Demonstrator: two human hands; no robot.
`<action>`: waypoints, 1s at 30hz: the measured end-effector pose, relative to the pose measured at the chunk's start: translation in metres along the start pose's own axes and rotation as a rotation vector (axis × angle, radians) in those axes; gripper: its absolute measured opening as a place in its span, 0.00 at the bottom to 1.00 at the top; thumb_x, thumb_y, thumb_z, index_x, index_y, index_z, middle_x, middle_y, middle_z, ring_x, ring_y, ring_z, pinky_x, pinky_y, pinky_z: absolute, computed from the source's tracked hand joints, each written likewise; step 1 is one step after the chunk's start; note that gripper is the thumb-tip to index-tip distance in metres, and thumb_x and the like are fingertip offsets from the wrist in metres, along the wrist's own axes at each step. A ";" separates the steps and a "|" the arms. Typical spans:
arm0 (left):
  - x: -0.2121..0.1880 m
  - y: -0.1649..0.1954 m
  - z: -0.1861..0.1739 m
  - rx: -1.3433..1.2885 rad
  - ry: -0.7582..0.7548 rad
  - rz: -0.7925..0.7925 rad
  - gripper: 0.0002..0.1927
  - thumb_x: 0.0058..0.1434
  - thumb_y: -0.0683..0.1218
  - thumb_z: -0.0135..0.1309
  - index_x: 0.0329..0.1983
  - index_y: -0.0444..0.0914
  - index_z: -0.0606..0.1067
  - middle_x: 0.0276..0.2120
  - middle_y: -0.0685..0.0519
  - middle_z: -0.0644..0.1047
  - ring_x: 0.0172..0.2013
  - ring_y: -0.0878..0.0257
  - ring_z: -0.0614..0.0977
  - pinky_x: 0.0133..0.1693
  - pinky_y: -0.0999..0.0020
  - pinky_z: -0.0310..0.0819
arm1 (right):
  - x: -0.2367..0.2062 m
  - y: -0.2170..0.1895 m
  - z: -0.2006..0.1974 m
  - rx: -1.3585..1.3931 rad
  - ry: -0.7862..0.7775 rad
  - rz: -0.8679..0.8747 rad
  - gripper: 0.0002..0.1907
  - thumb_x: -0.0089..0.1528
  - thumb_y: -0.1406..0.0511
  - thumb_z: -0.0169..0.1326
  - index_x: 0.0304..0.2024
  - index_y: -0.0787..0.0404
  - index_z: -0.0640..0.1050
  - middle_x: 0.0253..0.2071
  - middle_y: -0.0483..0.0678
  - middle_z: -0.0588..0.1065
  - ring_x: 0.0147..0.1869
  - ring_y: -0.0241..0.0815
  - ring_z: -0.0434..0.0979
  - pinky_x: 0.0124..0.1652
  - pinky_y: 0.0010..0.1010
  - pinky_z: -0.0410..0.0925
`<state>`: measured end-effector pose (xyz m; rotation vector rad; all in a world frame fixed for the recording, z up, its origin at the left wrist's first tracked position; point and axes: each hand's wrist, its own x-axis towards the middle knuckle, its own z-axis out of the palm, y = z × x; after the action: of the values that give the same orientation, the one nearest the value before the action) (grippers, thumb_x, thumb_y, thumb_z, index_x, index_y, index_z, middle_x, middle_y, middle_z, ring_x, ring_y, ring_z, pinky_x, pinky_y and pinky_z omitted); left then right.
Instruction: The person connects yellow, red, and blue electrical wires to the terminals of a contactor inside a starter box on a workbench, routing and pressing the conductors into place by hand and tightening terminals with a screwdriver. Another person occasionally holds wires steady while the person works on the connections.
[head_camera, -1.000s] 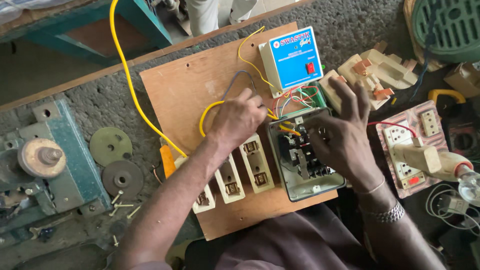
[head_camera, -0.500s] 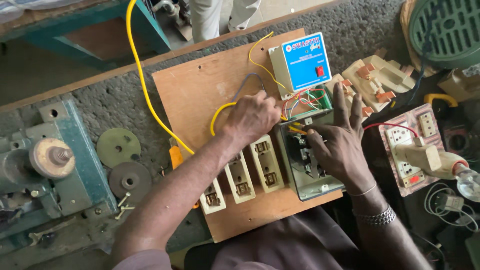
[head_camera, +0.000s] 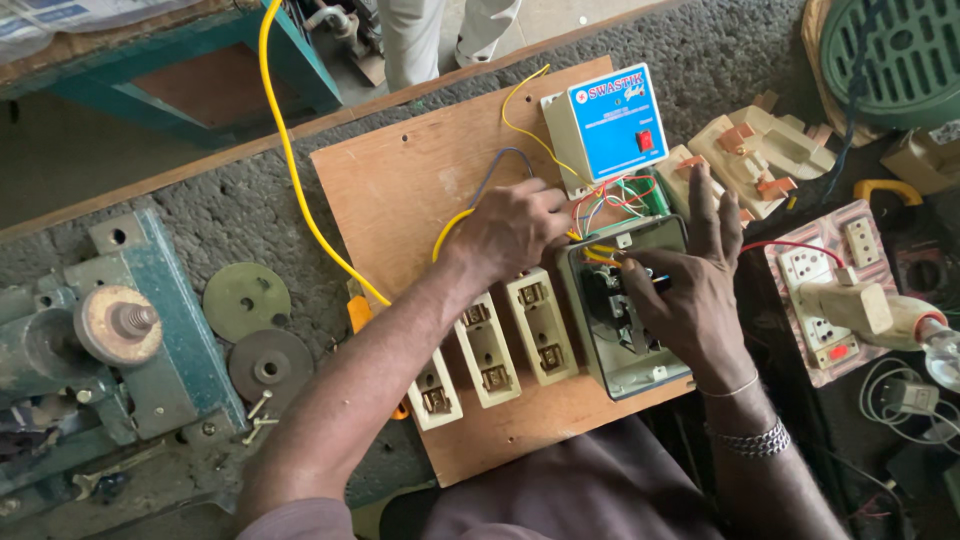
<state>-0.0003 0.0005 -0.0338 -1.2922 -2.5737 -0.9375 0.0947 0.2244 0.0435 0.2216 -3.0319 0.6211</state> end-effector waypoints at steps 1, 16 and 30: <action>0.001 0.000 0.000 -0.023 0.026 0.024 0.03 0.52 0.39 0.55 0.28 0.39 0.79 0.33 0.51 0.79 0.37 0.54 0.81 0.37 0.60 0.80 | 0.000 0.000 0.000 -0.017 0.009 0.006 0.12 0.61 0.57 0.60 0.44 0.51 0.87 0.82 0.62 0.44 0.85 0.66 0.35 0.77 0.54 0.36; 0.008 -0.001 0.001 -0.236 0.019 0.021 0.07 0.51 0.37 0.57 0.31 0.42 0.80 0.36 0.54 0.80 0.39 0.52 0.82 0.41 0.57 0.79 | 0.010 0.009 -0.002 0.181 0.021 0.132 0.08 0.53 0.61 0.68 0.34 0.56 0.86 0.65 0.53 0.75 0.65 0.49 0.77 0.61 0.36 0.69; 0.008 0.000 -0.002 -0.215 -0.003 -0.017 0.14 0.50 0.38 0.58 0.39 0.46 0.83 0.37 0.54 0.81 0.39 0.52 0.82 0.41 0.57 0.79 | 0.029 0.019 -0.007 -0.080 -0.248 -0.050 0.10 0.56 0.57 0.62 0.35 0.52 0.88 0.58 0.55 0.77 0.80 0.49 0.56 0.75 0.51 0.41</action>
<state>-0.0058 0.0051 -0.0297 -1.3232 -2.5464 -1.2462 0.0631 0.2409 0.0443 0.3983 -3.2668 0.5024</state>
